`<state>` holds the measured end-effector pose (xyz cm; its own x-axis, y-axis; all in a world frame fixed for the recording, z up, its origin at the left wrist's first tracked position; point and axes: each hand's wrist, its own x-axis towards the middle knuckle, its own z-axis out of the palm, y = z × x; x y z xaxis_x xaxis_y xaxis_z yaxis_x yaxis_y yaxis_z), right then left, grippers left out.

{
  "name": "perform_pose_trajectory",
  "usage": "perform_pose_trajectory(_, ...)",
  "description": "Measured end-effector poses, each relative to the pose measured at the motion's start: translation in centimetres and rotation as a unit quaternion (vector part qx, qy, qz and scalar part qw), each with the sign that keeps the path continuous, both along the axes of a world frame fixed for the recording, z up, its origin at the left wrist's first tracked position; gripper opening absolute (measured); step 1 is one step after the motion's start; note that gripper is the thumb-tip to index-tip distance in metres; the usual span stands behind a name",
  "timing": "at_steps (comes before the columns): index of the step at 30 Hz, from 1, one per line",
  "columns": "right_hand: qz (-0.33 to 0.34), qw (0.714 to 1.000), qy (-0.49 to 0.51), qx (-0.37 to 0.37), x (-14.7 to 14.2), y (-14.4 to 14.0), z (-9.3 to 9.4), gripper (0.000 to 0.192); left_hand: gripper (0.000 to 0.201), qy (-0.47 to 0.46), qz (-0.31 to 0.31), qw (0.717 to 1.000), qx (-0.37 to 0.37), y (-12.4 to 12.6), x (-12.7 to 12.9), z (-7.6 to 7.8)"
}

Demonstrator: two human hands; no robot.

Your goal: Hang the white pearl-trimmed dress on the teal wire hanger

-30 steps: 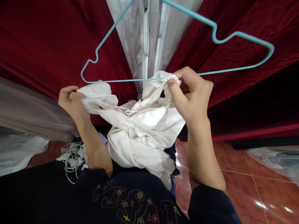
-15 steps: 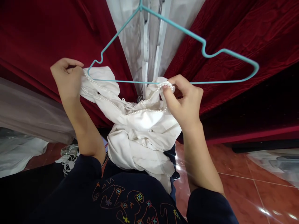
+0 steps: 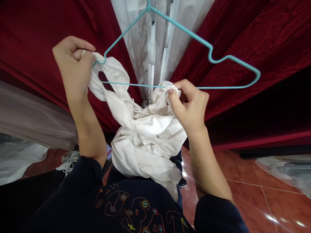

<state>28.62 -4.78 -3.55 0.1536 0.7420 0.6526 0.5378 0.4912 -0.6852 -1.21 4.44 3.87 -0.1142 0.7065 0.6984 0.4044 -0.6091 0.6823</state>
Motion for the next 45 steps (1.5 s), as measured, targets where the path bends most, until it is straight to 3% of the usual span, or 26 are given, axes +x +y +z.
perform_pose_trajectory(5,0.013,1.0,0.019,-0.002,-0.1,0.2,-0.2,0.018,0.029,0.032,-0.089,0.995,0.009,-1.8,2.3,0.4)
perform_pose_trajectory(8,0.032,0.999,0.039,-0.001,0.0,0.7,-0.3,0.018,0.012,-0.039,-0.078,0.995,0.045,-4.4,2.5,-0.8)
perform_pose_trajectory(9,0.037,0.998,0.046,0.003,0.0,0.9,-0.4,0.018,0.011,-0.062,-0.089,0.994,0.026,-5.2,2.5,-1.4)
perform_pose_trajectory(11,0.042,0.997,0.056,0.015,-0.1,1.3,-0.6,0.019,0.036,-0.067,-0.15,0.981,-0.104,-6.4,2.6,-3.0)
perform_pose_trajectory(13,0.043,0.997,0.059,0.02,-0.2,1.6,-0.8,0.021,0.047,-0.054,-0.215,0.94,-0.259,-6.8,3.1,-4.8)
perform_pose_trajectory(15,0.042,0.998,0.054,0.018,-0.2,1.7,-0.8,0.023,0.045,-0.105,-0.257,0.908,-0.314,-6.6,4.3,-6.2)
perform_pose_trajectory(18,0.036,0.998,0.041,0.011,-0.2,1.7,-0.8,0.025,0.044,-0.268,-0.307,0.879,-0.247,-5.9,6.8,-7.4)
perform_pose_trajectory(21,0.028,0.998,0.042,0.025,-0.3,1.6,-1.1,0.023,0.036,-0.348,-0.303,0.864,-0.201,-5.5,9.0,-7.9)
perform_pose_trajectory(24,-0.006,0.993,0.059,0.099,-0.7,1.3,-1.9,0.016,0.024,-0.363,-0.264,0.875,-0.18,-5.7,9.8,-8.2)
perform_pose_trajectory(28,-0.11,0.953,0.119,0.255,-0.1,1.1,-3.5,0.034,0.022,-0.351,-0.259,0.884,-0.167,-6.1,9.0,-8.1)
perform_pose_trajectory(33,-0.166,0.902,0.17,0.362,5.9,3.6,-4.0,0.042,0.028,-0.34,-0.255,0.89,-0.166,-6.6,7.7,-7.3)
perform_pose_trajectory(35,-0.182,0.899,0.184,0.353,8.7,4.6,-3.3,0.037,0.027,-0.34,-0.26,0.888,-0.171,-6.7,7.5,-7.3)
perform_pose_trajectory(38,-0.246,0.925,0.195,0.214,10.8,4.6,-1.4,0.033,0.027,-0.345,-0.27,0.886,-0.152,-6.9,7.5,-7.5)
perform_pose_trajectory(40,-0.275,0.932,0.188,0.146,10.6,3.9,0.1,0.038,0.027,-0.353,-0.283,0.882,-0.134,-7.0,7.5,-7.7)
perform_pose_trajectory(45,-0.292,0.944,0.137,0.066,9.2,2.8,2.9,0.045,0.028,-0.365,-0.308,0.868,-0.136,-7.1,7.3,-7.5)
